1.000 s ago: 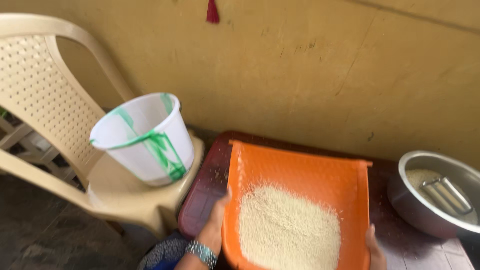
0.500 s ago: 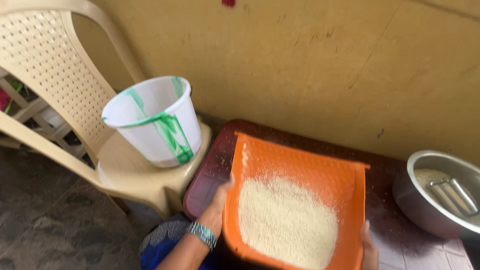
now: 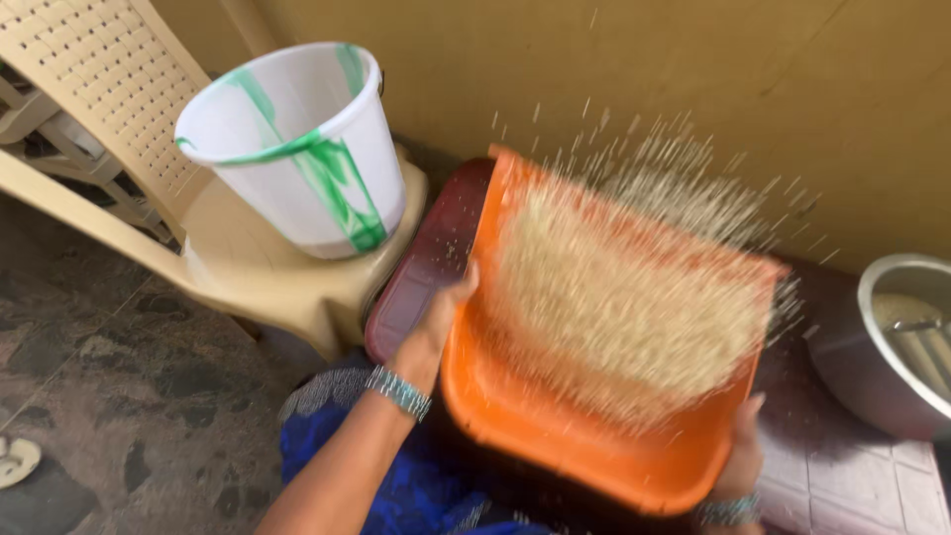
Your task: The person pours rice from an orange tray into a bucket, refills the tray from a larger pot using a metal cup, and winnows the rice by tossing it in the air and picking through it by hand.
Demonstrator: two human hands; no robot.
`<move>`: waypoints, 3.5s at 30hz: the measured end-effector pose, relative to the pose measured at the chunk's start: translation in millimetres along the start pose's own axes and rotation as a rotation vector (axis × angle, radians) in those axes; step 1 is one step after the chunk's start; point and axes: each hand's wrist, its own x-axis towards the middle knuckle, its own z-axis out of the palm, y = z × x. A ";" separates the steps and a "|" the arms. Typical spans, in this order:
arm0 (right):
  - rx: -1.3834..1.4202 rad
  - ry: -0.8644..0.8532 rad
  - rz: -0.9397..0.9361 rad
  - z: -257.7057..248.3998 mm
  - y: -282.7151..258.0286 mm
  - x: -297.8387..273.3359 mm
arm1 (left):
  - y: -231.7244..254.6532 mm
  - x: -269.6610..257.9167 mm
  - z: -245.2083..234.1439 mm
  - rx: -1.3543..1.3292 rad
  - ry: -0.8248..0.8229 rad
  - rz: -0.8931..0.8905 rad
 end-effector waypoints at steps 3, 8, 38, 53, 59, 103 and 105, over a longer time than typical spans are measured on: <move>0.010 0.048 0.128 -27.3 36.8 11.5 | -36.1 12.2 -43.2 0.082 0.224 -0.069; 0.042 -0.041 0.061 -15.8 -9.5 25.8 | 9.6 20.7 17.0 -0.023 0.042 -0.081; 0.070 0.133 -0.028 -29.2 16.5 65.7 | -23.3 19.2 -7.5 -0.097 0.070 -0.044; -0.044 0.135 -0.003 -16.9 -20.2 -14.0 | 113.5 37.0 95.6 0.177 -0.192 0.300; 0.019 0.202 0.198 -13.7 17.7 35.1 | -32.5 33.5 -48.6 0.033 0.076 -0.015; -0.057 0.311 0.307 -69.0 5.2 4.1 | -89.9 -68.0 53.6 -0.266 0.089 -0.018; -0.075 0.325 0.308 -79.4 7.3 6.2 | -65.2 -75.7 45.3 -0.515 -0.510 0.132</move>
